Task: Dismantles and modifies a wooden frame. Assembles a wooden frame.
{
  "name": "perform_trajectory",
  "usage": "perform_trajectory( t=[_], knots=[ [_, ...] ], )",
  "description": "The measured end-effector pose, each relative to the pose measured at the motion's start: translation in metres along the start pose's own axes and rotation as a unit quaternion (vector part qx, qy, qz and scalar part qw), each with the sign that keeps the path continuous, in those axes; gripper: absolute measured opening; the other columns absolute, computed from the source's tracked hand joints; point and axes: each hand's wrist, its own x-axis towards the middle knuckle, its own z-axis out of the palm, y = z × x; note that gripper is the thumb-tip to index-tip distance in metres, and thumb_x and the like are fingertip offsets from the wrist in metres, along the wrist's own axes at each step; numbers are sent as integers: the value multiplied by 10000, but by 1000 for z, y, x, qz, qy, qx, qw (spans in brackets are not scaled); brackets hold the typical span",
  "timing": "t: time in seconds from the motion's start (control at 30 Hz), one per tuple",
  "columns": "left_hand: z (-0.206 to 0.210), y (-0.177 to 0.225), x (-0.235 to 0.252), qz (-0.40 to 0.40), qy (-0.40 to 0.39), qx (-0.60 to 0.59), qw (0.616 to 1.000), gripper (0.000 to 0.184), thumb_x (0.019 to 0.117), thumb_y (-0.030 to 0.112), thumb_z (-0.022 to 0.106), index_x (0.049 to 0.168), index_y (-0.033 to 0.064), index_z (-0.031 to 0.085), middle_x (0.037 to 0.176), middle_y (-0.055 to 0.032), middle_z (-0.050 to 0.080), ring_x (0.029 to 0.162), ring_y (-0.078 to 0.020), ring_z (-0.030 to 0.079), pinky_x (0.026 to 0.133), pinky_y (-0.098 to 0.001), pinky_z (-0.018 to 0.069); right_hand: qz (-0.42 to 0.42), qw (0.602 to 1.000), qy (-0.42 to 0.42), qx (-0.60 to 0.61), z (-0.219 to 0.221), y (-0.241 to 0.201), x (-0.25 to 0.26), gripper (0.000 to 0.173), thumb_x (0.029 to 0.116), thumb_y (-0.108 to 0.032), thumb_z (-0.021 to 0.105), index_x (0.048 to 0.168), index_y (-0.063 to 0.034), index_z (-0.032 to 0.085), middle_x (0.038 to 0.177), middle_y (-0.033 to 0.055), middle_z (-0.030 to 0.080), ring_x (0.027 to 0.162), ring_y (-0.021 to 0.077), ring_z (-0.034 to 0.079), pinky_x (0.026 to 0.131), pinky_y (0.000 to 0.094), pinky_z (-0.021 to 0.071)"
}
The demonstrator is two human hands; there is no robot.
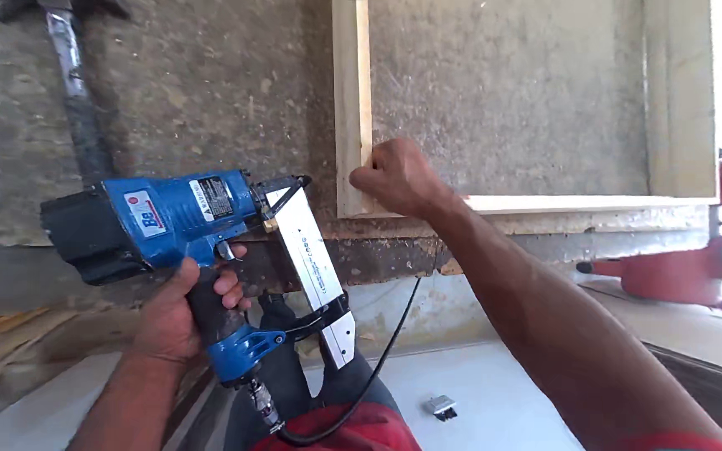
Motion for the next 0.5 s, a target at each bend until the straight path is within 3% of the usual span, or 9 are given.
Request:
perform_trajectory(
  t=[0.1,0.2,0.27,0.37,0.5],
  knots=[
    [-10,4,1,-28,-1,33,999,683,863,606,723,1332,115,645,882,-44,688,808,-204,722,821,-466,639,10,1000,5,-3,1,-1,2,411,918,-402,621,619,-130,546,590,32,566,551,184,587,513,441,463],
    [-10,7,3,-32,13,58,998,761,799,677,742,1333,142,653,1001,-77,738,901,-232,748,845,-472,638,20,1000,8,-13,1,-5,1,400,939,-386,591,635,-130,538,606,35,561,567,184,587,524,433,458],
    [-14,5,6,-23,19,70,997,701,814,629,759,1319,153,656,906,-43,716,791,-193,731,780,-440,648,11,1000,9,-11,0,-4,1,410,938,-388,587,622,-134,525,598,33,554,560,181,578,520,428,449],
    [-21,2,11,-21,-17,33,999,411,932,366,711,1257,121,663,644,37,564,563,-127,634,650,-389,642,7,1000,11,-3,1,-3,1,403,929,-391,599,619,-142,534,593,24,563,551,167,580,513,416,452],
    [-16,2,5,-39,-34,-12,999,345,938,232,636,1249,81,640,611,25,520,521,-131,602,596,-364,621,-7,1000,20,9,3,1,2,403,918,-384,611,604,-143,535,579,16,562,535,156,576,505,406,447]
  ],
)
